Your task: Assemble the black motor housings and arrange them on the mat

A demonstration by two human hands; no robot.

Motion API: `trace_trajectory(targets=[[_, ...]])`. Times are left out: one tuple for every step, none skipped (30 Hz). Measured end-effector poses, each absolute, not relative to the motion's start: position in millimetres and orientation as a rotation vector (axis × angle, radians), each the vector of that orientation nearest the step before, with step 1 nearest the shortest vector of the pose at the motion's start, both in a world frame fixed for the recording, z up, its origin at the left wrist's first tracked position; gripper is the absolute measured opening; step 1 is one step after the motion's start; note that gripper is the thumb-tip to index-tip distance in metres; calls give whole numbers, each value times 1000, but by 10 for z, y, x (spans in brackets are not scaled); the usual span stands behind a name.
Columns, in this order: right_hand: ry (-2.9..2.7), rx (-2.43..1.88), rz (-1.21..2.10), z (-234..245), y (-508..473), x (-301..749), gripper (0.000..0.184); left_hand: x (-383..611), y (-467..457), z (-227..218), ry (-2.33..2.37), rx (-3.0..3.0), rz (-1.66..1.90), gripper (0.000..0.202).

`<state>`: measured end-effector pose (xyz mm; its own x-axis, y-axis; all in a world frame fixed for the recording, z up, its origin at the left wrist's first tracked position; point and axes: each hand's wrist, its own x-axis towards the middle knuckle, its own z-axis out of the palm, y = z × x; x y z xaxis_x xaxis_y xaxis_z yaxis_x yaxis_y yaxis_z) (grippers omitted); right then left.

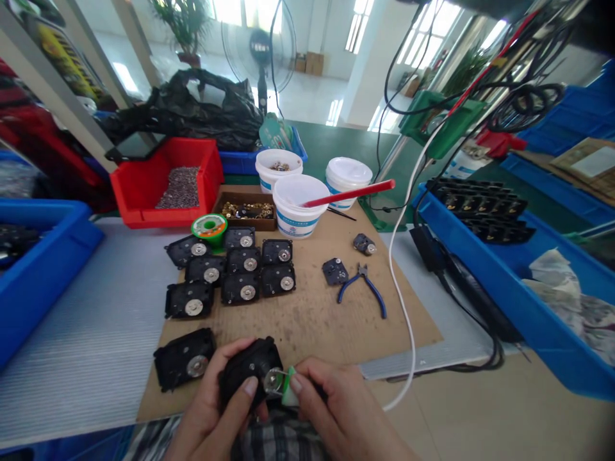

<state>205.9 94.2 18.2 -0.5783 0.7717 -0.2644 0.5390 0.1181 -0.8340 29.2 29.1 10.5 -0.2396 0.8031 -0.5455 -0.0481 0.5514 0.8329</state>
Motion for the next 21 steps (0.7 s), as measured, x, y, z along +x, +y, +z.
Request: trace_trajectory(targets=[[-2164,-1297,1442,191,940,2055,35,279,288,91,1615,655,900,63],[-2170,-1298,1440,200,938,2050,35,269,285,76,1603,660,893,65],[-2177,-1295,1440,207,938,2045,36,263,282,63,1597,657,892,67],[-2182,-1295,1441,214,938,2041,36,261,278,52,1597,646,896,68],[-2185,-1295,1441,219,939,2036,36,266,275,45,1605,627,907,67],[-2187,-1292,1442,221,940,2033,36,275,273,43,1621,607,923,66],[-2188,-1289,1444,222,942,2031,37,287,272,45,1635,588,938,64],[-2189,-1287,1445,220,944,2030,37,298,272,47,1651,570,952,63],[-2189,-1286,1445,218,946,2032,36,306,273,49,1657,556,955,64],[-2189,-1288,1449,214,948,2035,36,310,274,49,1659,548,956,65],[-2190,-1294,1454,210,949,2039,36,307,276,44,1653,548,952,66],[-2189,-1304,1460,207,950,2045,36,301,277,37,1637,556,943,67],[-2188,-1313,1465,203,949,2050,36,292,277,29,1624,571,932,67],[-2186,-1319,1470,200,948,2055,36,284,278,22,1618,587,926,67],[-2185,-1322,1472,198,948,2059,36,281,279,20,1616,601,928,65],[-2183,-1321,1469,196,948,2062,36,284,282,24,1619,611,936,63],[-2178,-1318,1465,195,949,2063,35,294,287,34,1626,619,950,60],[-2174,-1313,1461,195,953,2064,36,311,294,51,1645,623,971,58],[-2170,-1312,1458,195,959,2065,36,334,303,71,1666,620,993,56],[-2168,-1311,1457,194,965,2065,36,359,313,92,1687,614,1012,55],[-2169,-1311,1455,192,972,2065,35,384,322,110,1708,607,1026,55]])
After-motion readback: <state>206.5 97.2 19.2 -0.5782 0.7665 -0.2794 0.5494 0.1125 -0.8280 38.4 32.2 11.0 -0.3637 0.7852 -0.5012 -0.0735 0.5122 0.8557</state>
